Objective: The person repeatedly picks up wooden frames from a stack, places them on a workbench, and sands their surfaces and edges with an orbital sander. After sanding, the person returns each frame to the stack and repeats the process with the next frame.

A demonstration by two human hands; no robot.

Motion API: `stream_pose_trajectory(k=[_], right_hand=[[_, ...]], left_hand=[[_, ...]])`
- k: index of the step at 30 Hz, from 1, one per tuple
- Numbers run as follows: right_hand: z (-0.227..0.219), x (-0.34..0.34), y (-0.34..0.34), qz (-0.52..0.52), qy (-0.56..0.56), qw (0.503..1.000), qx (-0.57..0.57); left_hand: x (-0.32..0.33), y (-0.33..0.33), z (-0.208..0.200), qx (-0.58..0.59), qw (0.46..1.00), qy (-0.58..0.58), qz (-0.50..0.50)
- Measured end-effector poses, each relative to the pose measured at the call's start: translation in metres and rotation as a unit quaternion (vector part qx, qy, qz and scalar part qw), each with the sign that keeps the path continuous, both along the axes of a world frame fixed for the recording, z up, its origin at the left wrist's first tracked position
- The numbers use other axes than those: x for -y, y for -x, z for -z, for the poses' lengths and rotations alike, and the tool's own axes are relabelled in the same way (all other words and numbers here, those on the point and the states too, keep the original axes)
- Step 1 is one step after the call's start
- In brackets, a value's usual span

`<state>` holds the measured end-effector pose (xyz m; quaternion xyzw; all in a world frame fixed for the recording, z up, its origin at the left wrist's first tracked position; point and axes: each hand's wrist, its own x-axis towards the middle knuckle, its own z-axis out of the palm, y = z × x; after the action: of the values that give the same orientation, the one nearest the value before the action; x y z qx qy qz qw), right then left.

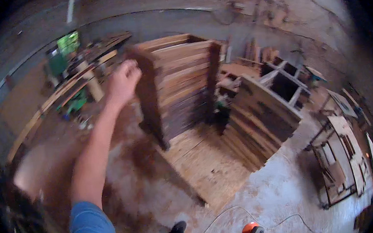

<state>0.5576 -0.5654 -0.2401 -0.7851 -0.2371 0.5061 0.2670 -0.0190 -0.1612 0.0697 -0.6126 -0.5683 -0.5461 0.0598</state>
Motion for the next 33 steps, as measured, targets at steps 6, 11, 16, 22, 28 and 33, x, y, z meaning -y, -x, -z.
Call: stream_pose_trajectory(k=[6, 11, 16, 22, 28, 33], right_hand=[[0.02, 0.032, -0.016, -0.106, -0.075, 0.983, -0.133], [0.029, 0.057, -0.012, -0.201, -0.122, 0.953, -0.19], [0.033, 0.055, 0.016, -0.308, -0.069, 0.922, -0.224], [0.037, 0.054, 0.058, -0.388, -0.014, 0.869, -0.306], [0.028, 0.099, 0.105, -0.404, -0.002, 0.864, -0.299], [0.039, 0.145, 0.132, -0.386, 0.036, 0.872, -0.3]], left_hand=[[0.331, 0.026, 0.247, 0.028, 0.94, 0.324, -0.107], [0.606, -0.006, 0.323, 0.138, 0.858, 0.43, -0.245], [0.79, 0.002, 0.281, 0.175, 0.808, 0.382, -0.412], [0.915, 0.067, 0.252, 0.052, 0.758, 0.361, -0.54], [0.981, 0.157, 0.182, 0.008, 0.638, 0.463, -0.615], [1.023, 0.235, 0.168, -0.158, 0.597, 0.47, -0.631]])
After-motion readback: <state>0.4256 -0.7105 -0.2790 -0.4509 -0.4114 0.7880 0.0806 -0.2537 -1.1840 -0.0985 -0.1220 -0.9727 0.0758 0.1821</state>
